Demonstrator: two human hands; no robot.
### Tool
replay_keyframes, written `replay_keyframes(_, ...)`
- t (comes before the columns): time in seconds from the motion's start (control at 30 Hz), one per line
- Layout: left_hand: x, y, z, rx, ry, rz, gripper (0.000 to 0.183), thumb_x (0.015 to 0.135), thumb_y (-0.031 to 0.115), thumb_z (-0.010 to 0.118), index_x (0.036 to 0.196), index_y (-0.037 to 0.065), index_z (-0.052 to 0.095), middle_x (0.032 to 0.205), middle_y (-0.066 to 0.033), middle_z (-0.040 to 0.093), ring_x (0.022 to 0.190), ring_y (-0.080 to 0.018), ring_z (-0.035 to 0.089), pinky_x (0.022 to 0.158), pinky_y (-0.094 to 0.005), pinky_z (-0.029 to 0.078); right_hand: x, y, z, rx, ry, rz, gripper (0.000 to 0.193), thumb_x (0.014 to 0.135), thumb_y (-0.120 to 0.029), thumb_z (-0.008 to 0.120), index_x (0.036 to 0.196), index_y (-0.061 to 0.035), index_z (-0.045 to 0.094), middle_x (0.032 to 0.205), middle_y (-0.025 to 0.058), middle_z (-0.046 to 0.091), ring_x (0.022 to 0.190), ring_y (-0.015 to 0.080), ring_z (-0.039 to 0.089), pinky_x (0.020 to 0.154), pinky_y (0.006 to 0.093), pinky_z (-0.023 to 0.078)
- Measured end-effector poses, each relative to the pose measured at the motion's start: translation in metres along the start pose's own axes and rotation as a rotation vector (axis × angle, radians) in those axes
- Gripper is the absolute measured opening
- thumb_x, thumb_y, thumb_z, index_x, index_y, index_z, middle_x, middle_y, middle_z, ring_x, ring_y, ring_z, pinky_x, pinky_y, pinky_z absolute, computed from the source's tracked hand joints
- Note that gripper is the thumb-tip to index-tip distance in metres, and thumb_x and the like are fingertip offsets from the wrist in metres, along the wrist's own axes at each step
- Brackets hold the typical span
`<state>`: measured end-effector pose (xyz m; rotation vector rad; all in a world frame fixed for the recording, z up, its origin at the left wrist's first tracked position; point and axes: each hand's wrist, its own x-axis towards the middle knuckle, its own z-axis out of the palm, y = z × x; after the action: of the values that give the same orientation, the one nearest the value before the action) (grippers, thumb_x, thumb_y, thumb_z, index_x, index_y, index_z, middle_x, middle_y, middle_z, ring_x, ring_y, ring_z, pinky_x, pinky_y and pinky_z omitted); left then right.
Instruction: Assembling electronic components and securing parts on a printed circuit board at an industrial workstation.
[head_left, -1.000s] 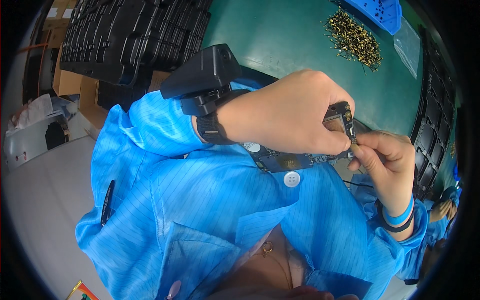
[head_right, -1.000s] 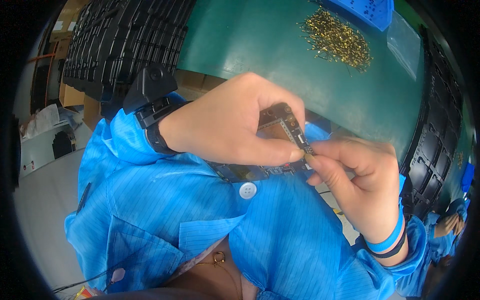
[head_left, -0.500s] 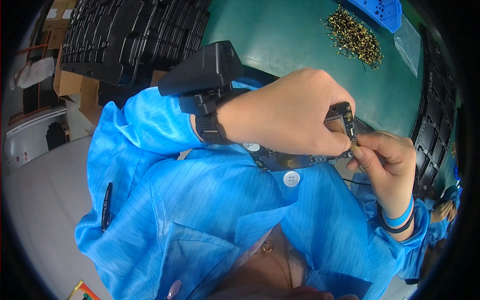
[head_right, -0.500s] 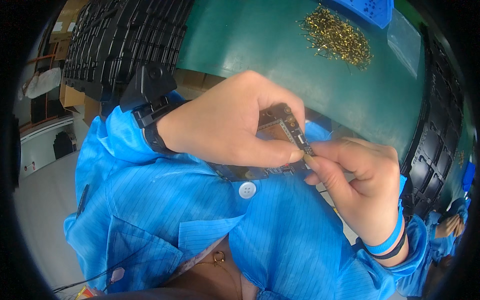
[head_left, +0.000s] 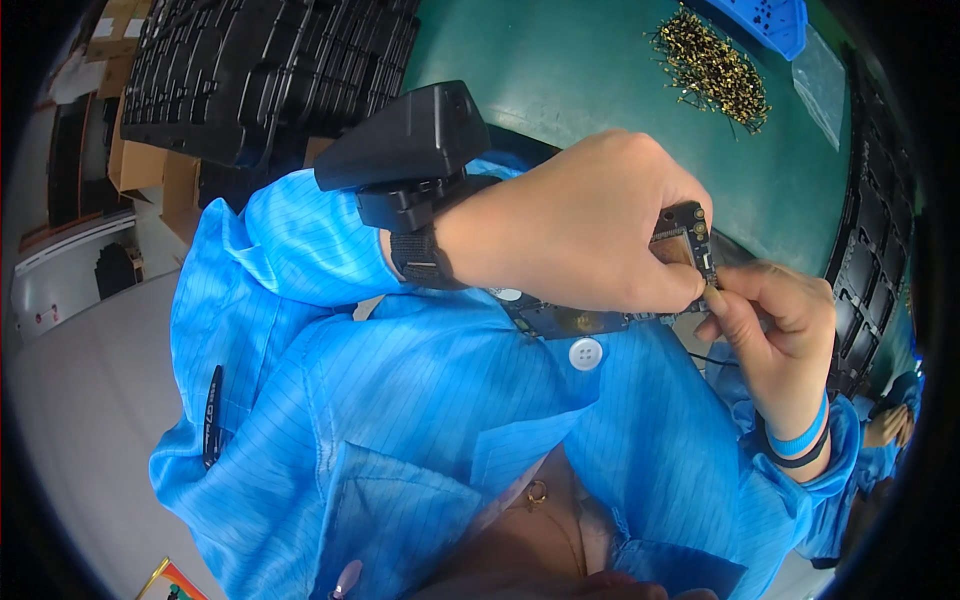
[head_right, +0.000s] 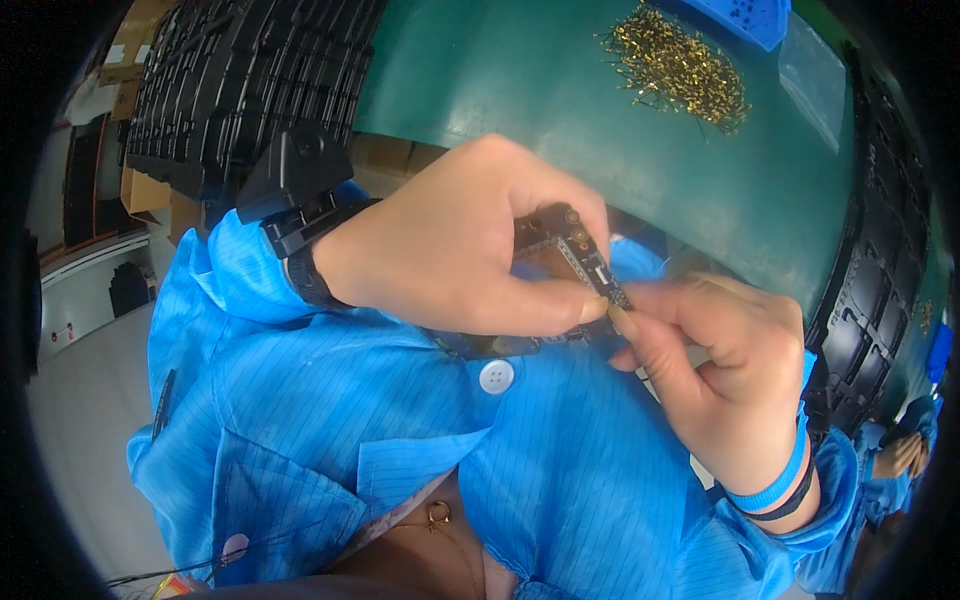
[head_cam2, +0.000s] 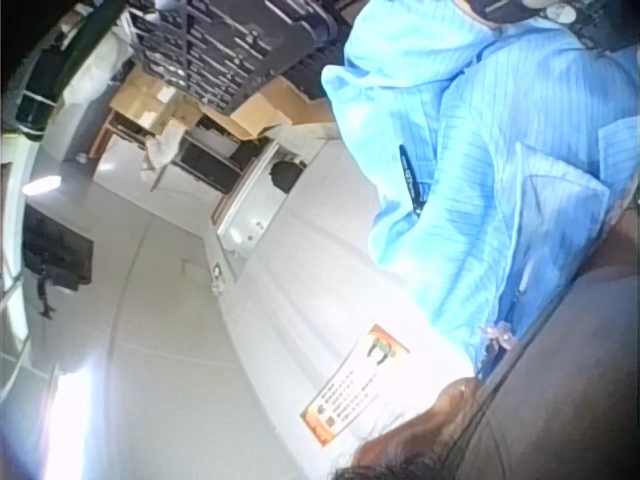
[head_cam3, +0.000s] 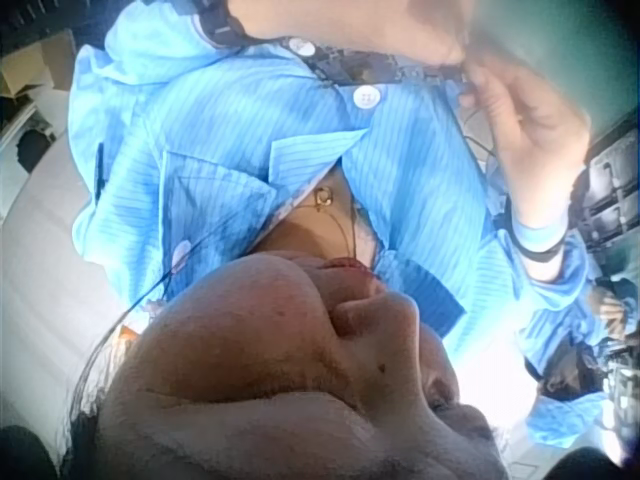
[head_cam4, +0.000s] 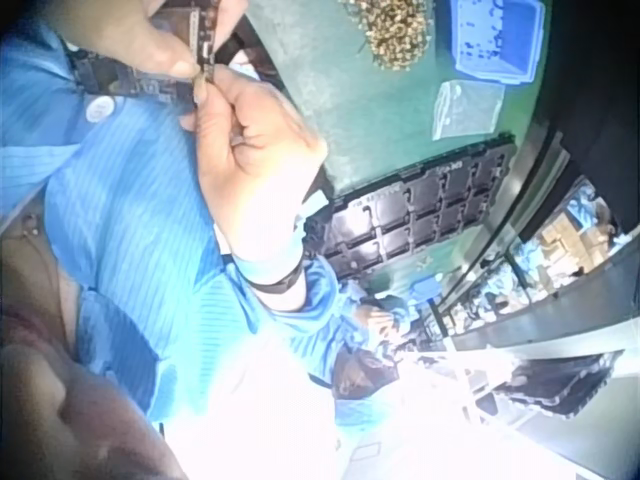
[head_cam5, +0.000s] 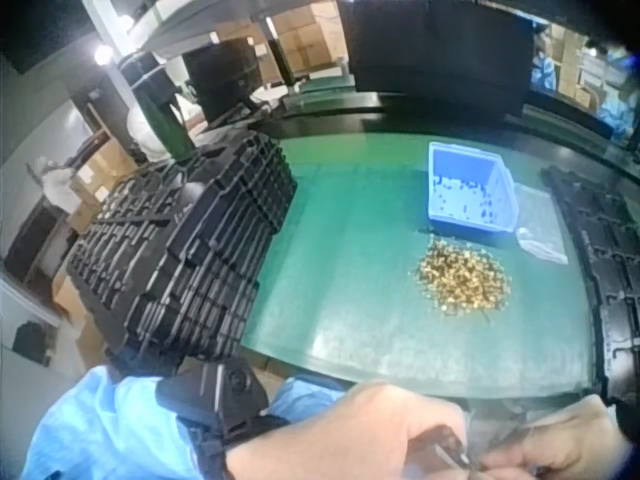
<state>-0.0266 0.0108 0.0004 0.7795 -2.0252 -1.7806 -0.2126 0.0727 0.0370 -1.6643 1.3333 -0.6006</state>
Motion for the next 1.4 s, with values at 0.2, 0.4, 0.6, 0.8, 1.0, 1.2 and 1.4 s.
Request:
replay_keyframes(0.2, -0.001, -0.004, -0.008, -0.011, -0.058, -0.023, 0.016, 0.07, 0.012, 0.063, 0.079, -0.001, 0.058, 0.066, -0.006, 0.061, 0.061, -0.0078, 0.055, 0.053, -0.0226, 0.043, 0.003, 0.001, 0.003, 0.035, -0.024, 0.034, 0.006, 0.075, 0.004, 0.056, 0.078, 0.0045, 0.061, 0.066, 0.011, 0.06, 0.056, 0.0157, 0.062, 0.049, 0.0223, 0.045)
replay_keyframes(0.4, -0.007, -0.004, -0.016, -0.083, -0.082, -0.101, 0.02, 0.075, 0.016, 0.063, 0.086, 0.0, 0.057, 0.071, -0.0055, 0.062, 0.066, -0.008, 0.055, 0.058, -0.0231, 0.044, 0.006, 0.001, 0.004, 0.273, -0.108, 0.145, 0.013, 0.079, 0.0, 0.054, 0.089, 0.0062, 0.059, 0.07, 0.0092, 0.06, 0.062, 0.0129, 0.061, 0.056, 0.0213, 0.046)
replay_keyframes(0.6, -0.004, -0.003, -0.018, -0.068, -0.082, -0.067, 0.021, 0.075, 0.016, 0.064, 0.088, 0.0, 0.057, 0.073, -0.0054, 0.062, 0.069, -0.0083, 0.056, 0.06, -0.023, 0.045, 0.005, 0.008, 0.007, 0.38, -0.059, 0.116, 0.017, 0.081, -0.002, 0.053, 0.096, 0.007, 0.056, 0.076, 0.009, 0.061, 0.066, 0.0123, 0.059, 0.059, 0.0213, 0.046)
replay_keyframes(0.8, -0.004, -0.007, -0.017, -0.173, -0.068, -0.094, 0.019, 0.074, 0.01, 0.065, 0.088, -0.001, 0.058, 0.075, -0.0059, 0.063, 0.071, -0.0091, 0.058, 0.063, -0.022, 0.046, 0.002, 0.018, 0.016, 0.382, 0.13, -0.007, 0.015, 0.08, -0.002, 0.055, 0.093, 0.0062, 0.054, 0.079, 0.0085, 0.06, 0.066, 0.0111, 0.058, 0.061, 0.0212, 0.046)
replay_keyframes(1.0, -0.004, -0.007, -0.021, -0.219, -0.073, -0.155, 0.017, 0.074, 0.01, 0.065, 0.085, -0.001, 0.06, 0.076, -0.0044, 0.062, 0.07, -0.008, 0.057, 0.062, -0.021, 0.045, 0.0, 0.014, 0.02, 0.422, 0.151, -0.032, 0.011, 0.079, 0.001, 0.055, 0.09, 0.0053, 0.054, 0.077, 0.0078, 0.06, 0.066, 0.0109, 0.058, 0.06, 0.021, 0.046)
replay_keyframes(1.2, -0.001, -0.012, -0.023, -0.273, -0.104, -0.177, 0.018, 0.074, 0.013, 0.066, 0.085, -0.001, 0.061, 0.077, -0.0031, 0.061, 0.073, -0.0071, 0.055, 0.065, -0.0207, 0.043, 0.001, 0.012, 0.022, 0.446, 0.153, -0.022, 0.012, 0.08, 0.002, 0.054, 0.091, 0.0058, 0.053, 0.077, 0.0077, 0.06, 0.065, 0.0105, 0.058, 0.059, 0.02, 0.045)
replay_keyframes(1.4, 0.001, -0.017, -0.023, -0.403, -0.123, -0.16, 0.019, 0.074, 0.012, 0.066, 0.087, 0.0, 0.061, 0.08, -0.003, 0.062, 0.075, -0.0076, 0.055, 0.068, -0.0209, 0.043, 0.001, 0.014, 0.023, 0.509, 0.152, -0.017, 0.014, 0.08, 0.002, 0.054, 0.094, 0.006, 0.053, 0.078, 0.0082, 0.061, 0.065, 0.0101, 0.058, 0.059, 0.0197, 0.045)
